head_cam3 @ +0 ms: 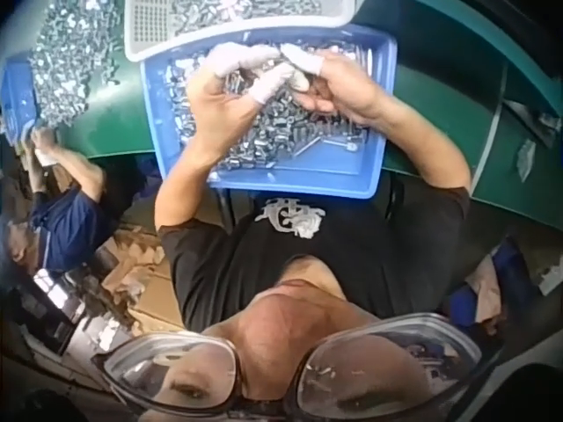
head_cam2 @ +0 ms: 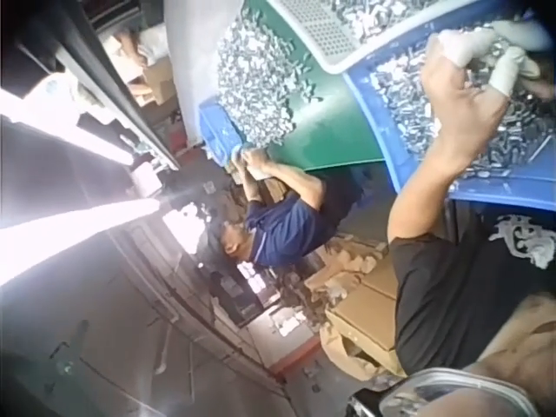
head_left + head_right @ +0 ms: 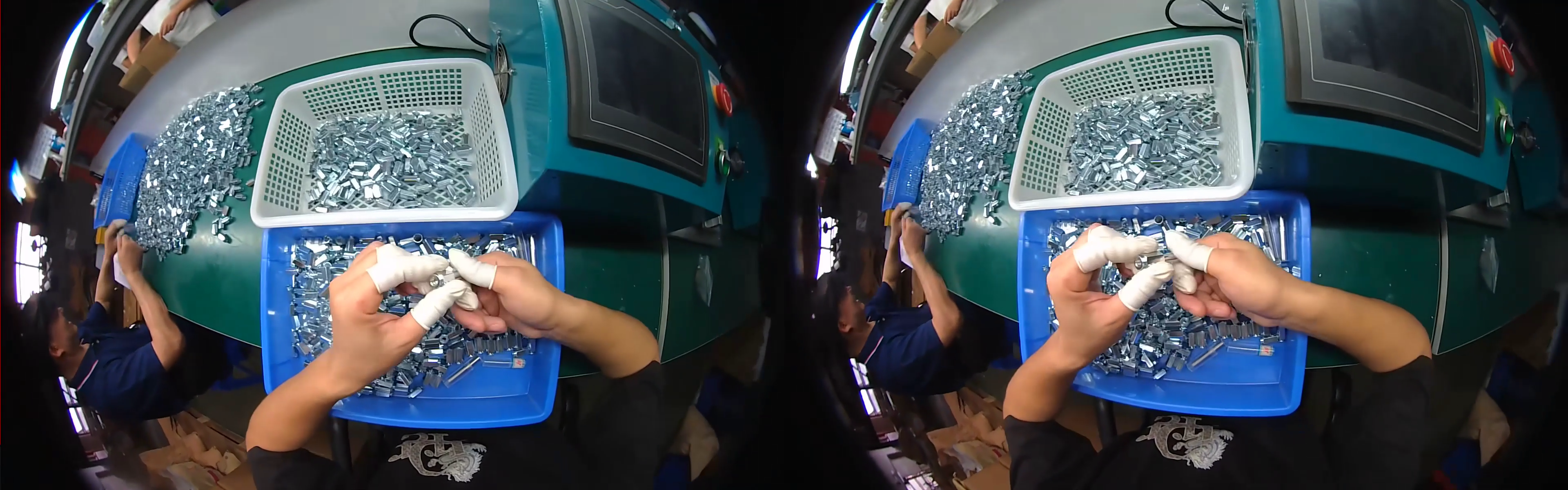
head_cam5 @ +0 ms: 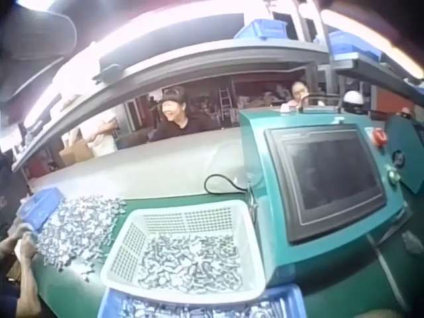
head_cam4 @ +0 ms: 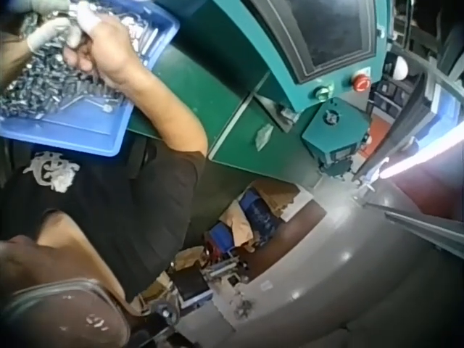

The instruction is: The recorder is assembling small metal components by fitting white plastic caps onto metallic pins at a factory workstation.

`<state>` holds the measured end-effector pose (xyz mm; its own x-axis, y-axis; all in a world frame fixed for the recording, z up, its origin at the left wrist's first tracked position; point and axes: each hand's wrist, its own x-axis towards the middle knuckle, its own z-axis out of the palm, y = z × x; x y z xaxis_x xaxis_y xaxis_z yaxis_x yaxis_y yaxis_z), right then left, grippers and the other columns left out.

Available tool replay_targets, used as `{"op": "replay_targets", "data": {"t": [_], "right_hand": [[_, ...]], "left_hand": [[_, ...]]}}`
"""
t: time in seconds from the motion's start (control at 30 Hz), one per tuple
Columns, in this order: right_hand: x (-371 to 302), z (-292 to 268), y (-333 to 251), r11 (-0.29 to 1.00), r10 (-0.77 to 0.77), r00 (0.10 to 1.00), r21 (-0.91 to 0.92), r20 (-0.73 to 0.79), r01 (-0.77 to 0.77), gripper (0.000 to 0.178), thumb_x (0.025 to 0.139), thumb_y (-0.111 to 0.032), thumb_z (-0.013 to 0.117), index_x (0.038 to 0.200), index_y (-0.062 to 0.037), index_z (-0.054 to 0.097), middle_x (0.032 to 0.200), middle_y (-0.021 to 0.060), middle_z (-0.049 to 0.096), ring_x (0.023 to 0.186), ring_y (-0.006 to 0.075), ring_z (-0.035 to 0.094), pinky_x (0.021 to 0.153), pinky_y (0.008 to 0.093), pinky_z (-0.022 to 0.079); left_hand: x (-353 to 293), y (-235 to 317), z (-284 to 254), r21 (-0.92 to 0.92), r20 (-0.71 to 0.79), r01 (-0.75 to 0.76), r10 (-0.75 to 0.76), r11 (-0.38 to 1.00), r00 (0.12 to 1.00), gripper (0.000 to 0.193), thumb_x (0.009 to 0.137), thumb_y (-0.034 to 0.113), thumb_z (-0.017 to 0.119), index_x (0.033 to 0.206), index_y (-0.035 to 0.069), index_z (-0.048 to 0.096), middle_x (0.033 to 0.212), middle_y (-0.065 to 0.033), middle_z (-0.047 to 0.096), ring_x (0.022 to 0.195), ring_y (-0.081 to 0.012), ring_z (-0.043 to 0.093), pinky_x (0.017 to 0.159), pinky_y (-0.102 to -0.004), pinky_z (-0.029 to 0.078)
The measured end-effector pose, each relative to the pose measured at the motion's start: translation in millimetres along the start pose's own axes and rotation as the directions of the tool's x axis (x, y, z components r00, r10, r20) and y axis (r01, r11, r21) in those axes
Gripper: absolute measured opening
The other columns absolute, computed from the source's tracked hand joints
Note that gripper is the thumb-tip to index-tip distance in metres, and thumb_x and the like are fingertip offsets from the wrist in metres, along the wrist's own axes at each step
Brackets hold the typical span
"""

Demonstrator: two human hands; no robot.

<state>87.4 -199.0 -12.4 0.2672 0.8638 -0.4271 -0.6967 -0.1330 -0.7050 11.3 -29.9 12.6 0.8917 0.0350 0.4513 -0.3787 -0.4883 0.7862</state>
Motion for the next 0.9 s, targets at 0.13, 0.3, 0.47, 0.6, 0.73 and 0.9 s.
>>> {"op": "replay_targets", "data": {"t": [0.13, 0.3, 0.47, 0.6, 0.73, 0.9], "right_hand": [[0, 2, 0, 0.992, 0.035, 0.999, -0.121, -0.010, -0.036, 0.052, 0.098, -0.042, 0.029, 0.097, 0.0020, 0.057, 0.060, 0.0077, 0.053, 0.041, 0.0080, 0.039, 0.040, 0.0208, 0.031], [-1, 7, 2, 0.998, -0.020, 0.997, -0.057, -0.076, 0.016, 0.050, 0.098, -0.043, 0.033, 0.067, -0.0077, 0.049, 0.055, 0.0037, 0.051, 0.039, 0.0048, 0.037, 0.037, 0.0196, 0.028], [-1, 8, -3, 0.979, -0.196, 0.933, -0.009, -0.303, 0.203, 0.047, 0.098, -0.037, 0.035, 0.062, -0.0077, 0.046, 0.049, 0.0004, 0.042, 0.038, 0.0051, 0.030, 0.038, 0.0213, 0.024], [-1, 10, -4, 0.963, -0.266, 0.907, -0.053, -0.328, 0.263, 0.047, 0.098, -0.036, 0.035, 0.064, -0.0071, 0.046, 0.050, 0.0007, 0.042, 0.039, 0.0051, 0.030, 0.038, 0.0214, 0.025], [-2, 10, -3, 0.957, -0.288, 0.891, -0.076, -0.351, 0.279, 0.046, 0.098, -0.036, 0.035, 0.065, -0.0069, 0.046, 0.050, 0.0007, 0.043, 0.039, 0.0049, 0.030, 0.039, 0.0211, 0.025], [-3, 10, -5, 0.958, -0.286, 0.885, -0.114, -0.368, 0.263, 0.045, 0.098, -0.037, 0.034, 0.066, -0.0069, 0.046, 0.051, 0.0006, 0.043, 0.040, 0.0045, 0.030, 0.040, 0.0205, 0.025]], "left_hand": [[-3, -7, 0, 0.020, -0.003, -0.058, 0.058, 0.998, 0.998, 0.023, 0.066, 0.002, 0.077, 0.086, 0.002, 0.066, 0.070, -0.0048, 0.061, 0.060, -0.0106, 0.053, 0.054, -0.0225, 0.041], [-3, -7, -5, 0.034, 0.033, -0.068, 0.067, 0.997, 0.997, 0.020, 0.068, 0.001, 0.076, 0.086, 0.001, 0.066, 0.073, -0.0052, 0.062, 0.062, -0.0101, 0.054, 0.058, -0.0226, 0.042], [7, -31, -12, -0.208, -0.285, 0.236, -0.290, 0.949, 0.914, 0.025, 0.077, 0.000, 0.067, 0.101, -0.002, 0.063, 0.081, -0.0041, 0.063, 0.066, -0.0064, 0.052, 0.060, -0.0197, 0.044], [8, -31, -18, 0.042, -0.272, 0.228, -0.208, 0.973, 0.939, 0.034, 0.078, -0.002, 0.066, 0.111, -0.002, 0.058, 0.086, -0.0053, 0.064, 0.065, -0.0051, 0.051, 0.062, -0.0178, 0.043], [-4, -27, -15, 0.274, 0.079, 0.113, -0.139, 0.955, 0.987, 0.005, 0.074, 0.004, 0.071, 0.077, 0.004, 0.068, 0.073, -0.0061, 0.066, 0.061, -0.0112, 0.056, 0.053, -0.0228, 0.044], [-13, -23, -17, 0.462, 0.476, 0.037, -0.283, 0.886, 0.833, 0.016, 0.068, 0.013, 0.074, 0.079, 0.005, 0.066, 0.075, -0.0084, 0.062, 0.071, -0.0243, 0.059, 0.063, -0.0344, 0.048]]}}
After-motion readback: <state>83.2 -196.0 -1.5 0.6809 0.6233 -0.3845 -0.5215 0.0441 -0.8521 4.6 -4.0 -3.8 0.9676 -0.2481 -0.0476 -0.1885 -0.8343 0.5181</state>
